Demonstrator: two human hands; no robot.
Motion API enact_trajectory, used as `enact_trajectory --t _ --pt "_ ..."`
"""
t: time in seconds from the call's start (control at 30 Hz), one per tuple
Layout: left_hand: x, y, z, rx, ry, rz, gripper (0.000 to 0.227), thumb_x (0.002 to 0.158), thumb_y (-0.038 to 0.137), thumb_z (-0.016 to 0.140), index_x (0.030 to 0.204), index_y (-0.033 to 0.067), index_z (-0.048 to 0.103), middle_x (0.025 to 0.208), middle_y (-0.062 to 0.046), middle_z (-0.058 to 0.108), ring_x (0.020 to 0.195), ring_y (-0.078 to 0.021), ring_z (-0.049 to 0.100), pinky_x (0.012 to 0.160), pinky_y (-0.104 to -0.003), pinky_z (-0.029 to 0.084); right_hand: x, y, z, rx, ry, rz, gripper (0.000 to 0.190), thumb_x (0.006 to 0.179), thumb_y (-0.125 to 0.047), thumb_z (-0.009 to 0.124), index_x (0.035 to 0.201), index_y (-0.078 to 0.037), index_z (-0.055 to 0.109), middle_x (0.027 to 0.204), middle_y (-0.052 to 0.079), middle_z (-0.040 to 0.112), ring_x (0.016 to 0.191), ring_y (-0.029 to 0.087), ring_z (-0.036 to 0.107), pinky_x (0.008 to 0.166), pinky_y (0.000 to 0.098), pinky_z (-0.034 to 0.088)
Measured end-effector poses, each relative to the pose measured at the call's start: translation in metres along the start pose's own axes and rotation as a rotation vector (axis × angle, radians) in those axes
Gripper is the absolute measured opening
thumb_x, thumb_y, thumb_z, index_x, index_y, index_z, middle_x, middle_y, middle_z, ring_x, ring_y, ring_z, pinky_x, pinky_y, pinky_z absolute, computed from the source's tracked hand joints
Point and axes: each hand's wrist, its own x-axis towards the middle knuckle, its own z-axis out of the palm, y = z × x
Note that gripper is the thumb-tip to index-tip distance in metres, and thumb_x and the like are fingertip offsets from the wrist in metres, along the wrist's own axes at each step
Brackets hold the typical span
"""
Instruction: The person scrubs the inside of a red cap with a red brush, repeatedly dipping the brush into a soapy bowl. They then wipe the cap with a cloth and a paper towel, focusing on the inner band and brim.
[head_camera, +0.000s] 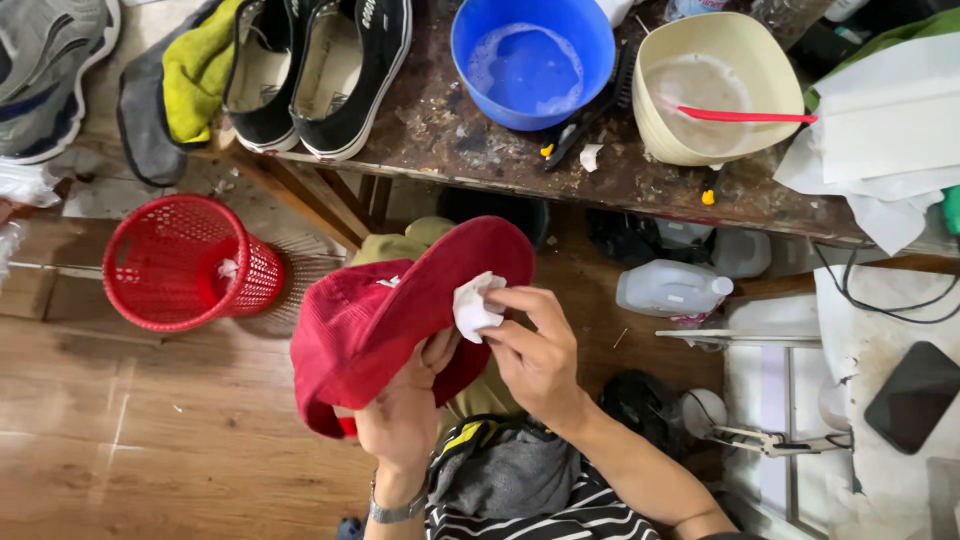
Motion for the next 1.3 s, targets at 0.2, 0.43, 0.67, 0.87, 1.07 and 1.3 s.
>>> enact_trajectory --t 0.2,0.43,0.67,0.87,1.07,1.3 --pt "0.012 0.018 0.028 0.014 -0.007 -0.066 0.085 0.091 0.067 0.033 0.142 -0.0001 0.037 0.144 -0.018 0.043 0.135 -0.034 0.041 0.113 -0.047 0.032 -0.013 0.001 0.018 -0.071 -0.094 0.0 0.011 0.088 -0.001 0.067 0.097 0.005 0.069 0.109 0.019 0.057 0.094 0.03 0.062 0.082 0.036 0.056" --pt "0.012 0.016 0.023 -0.019 0.067 -0.033 0.088 0.09 0.069 0.025 0.142 -0.0004 0.035 0.147 -0.024 0.039 0.136 -0.0423 0.039 0.114 -0.055 0.029 -0.013 0.002 0.019 -0.056 0.017 0.082 0.006 0.084 0.01 0.063 0.087 0.009 0.068 0.093 0.019 0.064 0.085 0.027 0.065 0.08 0.0331 0.056" --pt "0.024 0.021 0.025 -0.335 0.053 -0.102 0.037 0.094 0.017 0.044 0.128 0.003 0.047 0.128 -0.018 0.052 0.124 -0.0347 0.046 0.11 -0.059 0.035 -0.01 0.014 0.008 -0.027 0.011 0.158 0.011 0.086 -0.004 0.059 0.092 0.004 0.064 0.09 0.015 0.06 0.084 0.025 0.059 0.076 0.0335 0.05" --pt "0.031 0.019 0.036 -0.194 0.187 -0.31 0.052 0.087 0.021 0.049 0.133 -0.0004 0.042 0.129 -0.011 0.054 0.111 -0.0204 0.054 0.095 -0.041 0.048 0.004 0.011 0.002 -0.011 -0.161 0.148 0.009 0.089 -0.007 0.063 0.093 -0.01 0.071 0.095 0.007 0.065 0.084 0.029 0.064 0.075 0.037 0.053" --pt "0.037 0.013 0.038 0.2 0.19 -0.162 0.076 0.084 0.046 0.054 0.145 0.008 0.029 0.125 -0.008 0.052 0.11 -0.014 0.048 0.09 -0.029 0.04 -0.005 0.031 0.005 0.008 -0.202 0.262 0.011 0.086 -0.003 0.062 0.09 -0.008 0.071 0.095 0.011 0.063 0.086 0.033 0.063 0.078 0.0415 0.053" --pt "0.037 0.018 0.03 0.59 0.217 -0.217 0.022 0.095 0.024 0.056 0.094 0.002 0.06 0.082 -0.011 0.065 0.085 -0.018 0.063 0.086 -0.032 0.048 -0.011 0.067 -0.019 0.159 -0.138 0.548 0.013 0.088 -0.008 0.063 0.097 -0.009 0.073 0.091 0.01 0.066 0.09 0.026 0.065 0.086 0.0404 0.05"
